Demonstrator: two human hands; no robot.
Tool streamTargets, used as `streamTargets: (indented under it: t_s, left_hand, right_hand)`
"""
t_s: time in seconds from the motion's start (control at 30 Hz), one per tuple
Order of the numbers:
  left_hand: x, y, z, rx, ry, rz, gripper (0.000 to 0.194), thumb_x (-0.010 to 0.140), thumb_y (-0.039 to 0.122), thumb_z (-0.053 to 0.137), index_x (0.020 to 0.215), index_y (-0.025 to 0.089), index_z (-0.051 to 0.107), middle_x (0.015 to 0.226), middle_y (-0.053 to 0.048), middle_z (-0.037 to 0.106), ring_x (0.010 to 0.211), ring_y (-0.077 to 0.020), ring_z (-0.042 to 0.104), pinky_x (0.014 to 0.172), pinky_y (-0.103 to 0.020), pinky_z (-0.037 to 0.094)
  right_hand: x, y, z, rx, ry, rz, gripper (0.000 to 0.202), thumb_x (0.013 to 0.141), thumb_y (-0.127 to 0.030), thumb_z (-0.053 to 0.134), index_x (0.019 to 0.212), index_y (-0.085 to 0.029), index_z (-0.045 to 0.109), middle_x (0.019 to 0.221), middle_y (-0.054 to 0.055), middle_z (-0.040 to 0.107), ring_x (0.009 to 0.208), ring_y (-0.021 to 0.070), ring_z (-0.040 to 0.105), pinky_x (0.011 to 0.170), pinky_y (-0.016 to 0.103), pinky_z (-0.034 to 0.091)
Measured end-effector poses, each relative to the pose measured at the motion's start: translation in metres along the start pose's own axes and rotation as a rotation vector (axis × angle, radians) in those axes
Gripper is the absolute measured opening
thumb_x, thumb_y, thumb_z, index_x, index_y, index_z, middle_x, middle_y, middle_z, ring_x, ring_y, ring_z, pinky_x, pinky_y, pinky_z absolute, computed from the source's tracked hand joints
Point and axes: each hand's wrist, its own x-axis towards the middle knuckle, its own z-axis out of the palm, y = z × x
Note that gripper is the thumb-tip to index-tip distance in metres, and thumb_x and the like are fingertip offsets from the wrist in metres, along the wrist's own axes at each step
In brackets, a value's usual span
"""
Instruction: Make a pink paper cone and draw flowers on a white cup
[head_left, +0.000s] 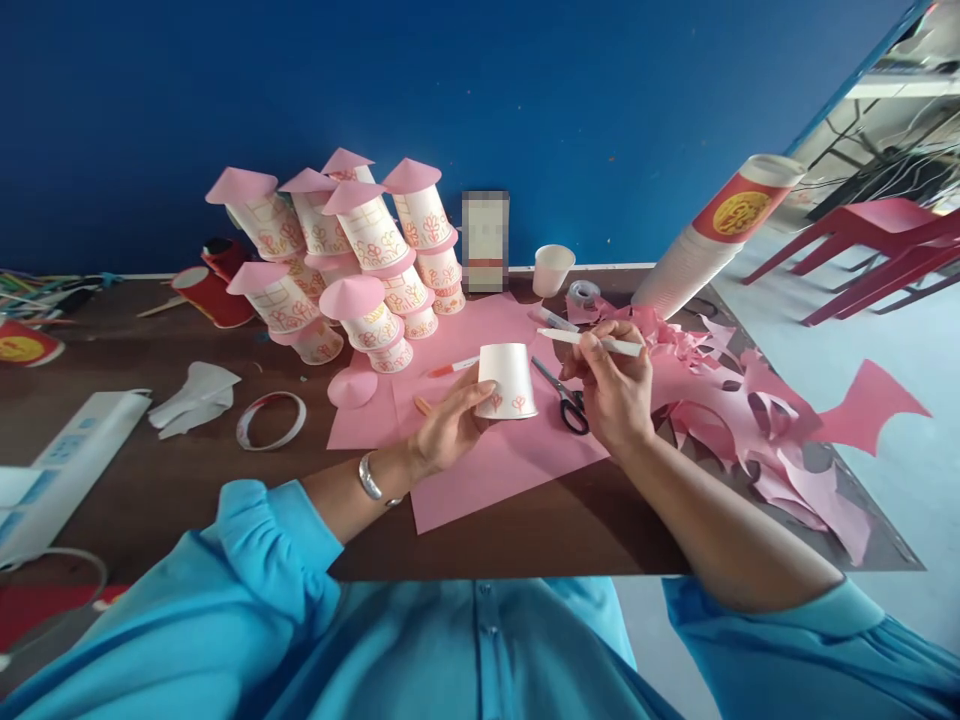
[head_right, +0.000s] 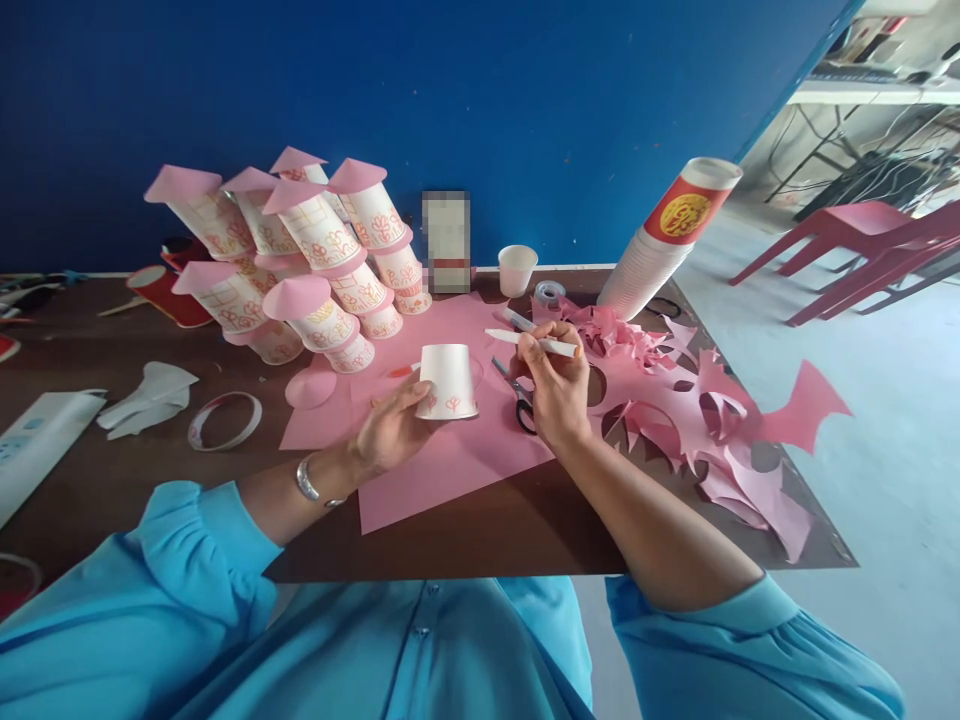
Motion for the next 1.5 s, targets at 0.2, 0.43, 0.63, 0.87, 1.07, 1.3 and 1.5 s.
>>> streamTargets:
  t_s: [0.2, 0.43, 0.63, 0.87, 1.07, 1.3, 1.5]
  left_hand:
    - [0.015, 0.002, -0.014, -0.142, 0.046, 0.002, 0.038, 0.083, 0.052, 0.086, 0.104, 0.021, 0.075, 0.1, -0.005, 0.074, 0.09, -0.0194, 0.068, 0.077, -0.032, 0.058]
    - [0.015, 0.005, -0.018, -0.025, 0.009, -0.02, 0.04, 0.087, 0.048, 0.079, 0.116, 0.021, 0.073, 0.12, -0.01, 0.076, 0.118, -0.0297, 0.07, 0.093, -0.041, 0.058]
    - [0.015, 0.006, -0.019, -0.034, 0.029, -0.075, 0.035, 0.084, 0.039, 0.075, 0.114, 0.022, 0.072, 0.124, -0.011, 0.075, 0.128, -0.0361, 0.067, 0.103, -0.052, 0.057]
    - [0.015, 0.008, -0.019, -0.047, -0.042, -0.093, 0.036, 0.083, 0.039, 0.072, 0.113, 0.02, 0.073, 0.117, -0.013, 0.078, 0.127, -0.0395, 0.069, 0.103, -0.057, 0.057]
    - [0.016, 0.007, -0.019, -0.041, -0.092, -0.085, 0.043, 0.084, 0.039, 0.072, 0.123, 0.02, 0.072, 0.112, -0.013, 0.079, 0.124, -0.0403, 0.07, 0.099, -0.055, 0.059]
    - [0.016, 0.006, -0.019, 0.006, -0.1, -0.06, 0.042, 0.084, 0.038, 0.07, 0.123, 0.021, 0.07, 0.112, -0.013, 0.079, 0.122, -0.039, 0.072, 0.097, -0.054, 0.059]
    - [0.016, 0.007, -0.019, 0.004, -0.094, -0.064, 0.041, 0.083, 0.034, 0.07, 0.122, 0.02, 0.07, 0.11, -0.013, 0.079, 0.122, -0.0379, 0.071, 0.098, -0.053, 0.059]
  right_hand:
    - [-0.003, -0.021, -0.002, -0.126, -0.059, -0.183, 0.018, 0.099, -0.044, 0.073, 0.1, -0.026, 0.069, 0.072, -0.005, 0.061, 0.057, 0.0124, 0.061, 0.055, 0.028, 0.053]
    - [-0.031, -0.036, -0.001, -0.501, -0.355, -0.519, 0.01, 0.096, -0.02, 0.069, 0.104, -0.026, 0.068, 0.081, 0.002, 0.073, 0.064, 0.0189, 0.073, 0.054, 0.032, 0.058]
    - [-0.04, -0.04, 0.008, -0.743, -0.525, -0.675, 0.025, 0.092, -0.012, 0.064, 0.115, -0.023, 0.066, 0.084, 0.005, 0.079, 0.07, 0.0192, 0.078, 0.058, 0.029, 0.063]
    - [-0.043, -0.033, 0.014, -0.761, -0.494, -0.804, 0.025, 0.088, -0.008, 0.064, 0.108, -0.023, 0.064, 0.072, 0.0, 0.075, 0.056, 0.0166, 0.073, 0.051, 0.027, 0.063]
    - [-0.042, -0.037, 0.013, -0.843, -0.51, -0.771, 0.028, 0.088, -0.006, 0.065, 0.11, -0.024, 0.062, 0.076, 0.001, 0.077, 0.06, 0.0176, 0.076, 0.054, 0.027, 0.065]
    - [-0.043, -0.032, 0.013, -0.854, -0.489, -0.805, 0.03, 0.088, -0.006, 0.066, 0.112, -0.024, 0.064, 0.078, 0.001, 0.078, 0.062, 0.0181, 0.076, 0.056, 0.028, 0.065]
    - [-0.041, -0.033, 0.013, -0.873, -0.505, -0.83, 0.028, 0.089, -0.006, 0.067, 0.112, -0.021, 0.063, 0.078, 0.003, 0.078, 0.063, 0.0182, 0.077, 0.059, 0.027, 0.064]
